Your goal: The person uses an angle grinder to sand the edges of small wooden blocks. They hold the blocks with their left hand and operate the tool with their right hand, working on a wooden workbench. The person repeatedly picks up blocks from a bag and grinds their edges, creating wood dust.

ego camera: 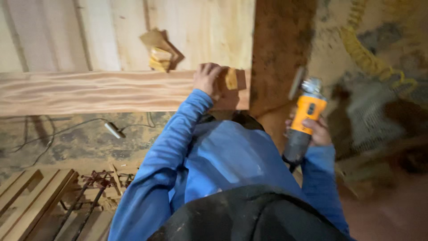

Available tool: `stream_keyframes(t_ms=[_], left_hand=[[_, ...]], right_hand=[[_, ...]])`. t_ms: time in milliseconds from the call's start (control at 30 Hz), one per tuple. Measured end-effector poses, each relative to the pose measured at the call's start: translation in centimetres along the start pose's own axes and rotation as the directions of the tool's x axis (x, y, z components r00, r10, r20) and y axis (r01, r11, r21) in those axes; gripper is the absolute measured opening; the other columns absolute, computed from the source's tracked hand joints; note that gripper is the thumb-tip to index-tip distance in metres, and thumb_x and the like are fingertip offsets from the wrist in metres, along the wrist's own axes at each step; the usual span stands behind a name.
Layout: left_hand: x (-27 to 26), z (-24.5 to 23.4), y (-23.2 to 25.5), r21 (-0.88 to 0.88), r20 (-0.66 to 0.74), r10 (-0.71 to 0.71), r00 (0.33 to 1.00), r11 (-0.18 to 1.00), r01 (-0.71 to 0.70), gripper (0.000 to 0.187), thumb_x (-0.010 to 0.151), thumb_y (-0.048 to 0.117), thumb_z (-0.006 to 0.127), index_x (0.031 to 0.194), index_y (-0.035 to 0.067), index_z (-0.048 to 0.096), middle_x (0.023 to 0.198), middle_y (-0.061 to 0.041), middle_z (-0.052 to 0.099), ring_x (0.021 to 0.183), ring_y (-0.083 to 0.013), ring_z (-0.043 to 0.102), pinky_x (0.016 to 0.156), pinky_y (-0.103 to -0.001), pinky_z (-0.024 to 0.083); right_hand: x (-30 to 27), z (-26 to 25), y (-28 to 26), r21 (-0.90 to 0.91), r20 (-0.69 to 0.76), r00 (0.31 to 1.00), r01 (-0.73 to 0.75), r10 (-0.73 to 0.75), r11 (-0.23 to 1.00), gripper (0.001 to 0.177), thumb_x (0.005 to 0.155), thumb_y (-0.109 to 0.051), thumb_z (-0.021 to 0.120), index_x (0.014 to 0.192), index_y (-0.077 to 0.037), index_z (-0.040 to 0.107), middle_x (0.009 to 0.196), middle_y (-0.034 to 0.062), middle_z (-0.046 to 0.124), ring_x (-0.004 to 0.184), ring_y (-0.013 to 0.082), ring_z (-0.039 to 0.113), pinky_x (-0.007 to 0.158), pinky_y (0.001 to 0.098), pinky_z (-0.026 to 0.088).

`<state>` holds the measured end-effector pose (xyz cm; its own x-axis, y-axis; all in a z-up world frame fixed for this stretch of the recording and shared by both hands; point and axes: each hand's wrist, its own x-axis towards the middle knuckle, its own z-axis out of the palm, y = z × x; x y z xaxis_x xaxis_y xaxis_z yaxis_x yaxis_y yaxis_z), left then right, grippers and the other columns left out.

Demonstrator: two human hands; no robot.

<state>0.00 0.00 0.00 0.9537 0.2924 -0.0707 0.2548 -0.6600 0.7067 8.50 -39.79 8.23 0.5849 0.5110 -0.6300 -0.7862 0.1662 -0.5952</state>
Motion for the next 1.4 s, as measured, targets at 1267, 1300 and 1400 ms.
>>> stream_keyframes(t_ms=[1267, 1300, 1400], left_hand=[[-1.2, 4.3, 3.6, 0.086, -0.05, 0.162, 0.986, 0.984, -0.157, 0.068, 0.057, 0.037, 0.089, 0.122, 0.027, 0.071, 0.134, -0.003, 0.055, 0.131, -0.0379, 0.039, 0.104, -0.059, 0.03], [-1.3, 4.4, 3.7, 0.107, -0.058, 0.168, 0.984, 0.981, -0.161, 0.068, 0.058, 0.037, 0.088, 0.123, 0.027, 0.072, 0.134, -0.004, 0.055, 0.131, -0.0378, 0.04, 0.103, -0.059, 0.029], [-1.1, 4.8, 3.4, 0.109, -0.047, 0.173, 0.984, 0.98, -0.167, 0.068, 0.058, 0.039, 0.089, 0.122, 0.026, 0.071, 0.134, -0.004, 0.055, 0.131, -0.0377, 0.039, 0.106, -0.058, 0.029]], right_hand=[[2.7, 8.7, 7.0, -0.942, -0.06, 0.882, 0.105, -0.467, 0.318, 0.066, 0.071, -0.019, 0.085, 0.126, 0.002, 0.054, 0.112, 0.0177, 0.068, 0.101, 0.0337, 0.068, 0.091, 0.0425, 0.054], [2.7, 8.6, 7.0, -0.943, -0.062, 0.883, 0.1, -0.465, 0.316, 0.066, 0.071, -0.019, 0.085, 0.126, 0.002, 0.054, 0.113, 0.0178, 0.068, 0.101, 0.0337, 0.068, 0.092, 0.0425, 0.054], [2.8, 8.4, 7.3, -0.945, -0.029, 0.867, 0.139, -0.498, 0.297, 0.069, 0.07, -0.018, 0.086, 0.127, 0.003, 0.052, 0.114, 0.0197, 0.066, 0.102, 0.0353, 0.067, 0.091, 0.0437, 0.053]])
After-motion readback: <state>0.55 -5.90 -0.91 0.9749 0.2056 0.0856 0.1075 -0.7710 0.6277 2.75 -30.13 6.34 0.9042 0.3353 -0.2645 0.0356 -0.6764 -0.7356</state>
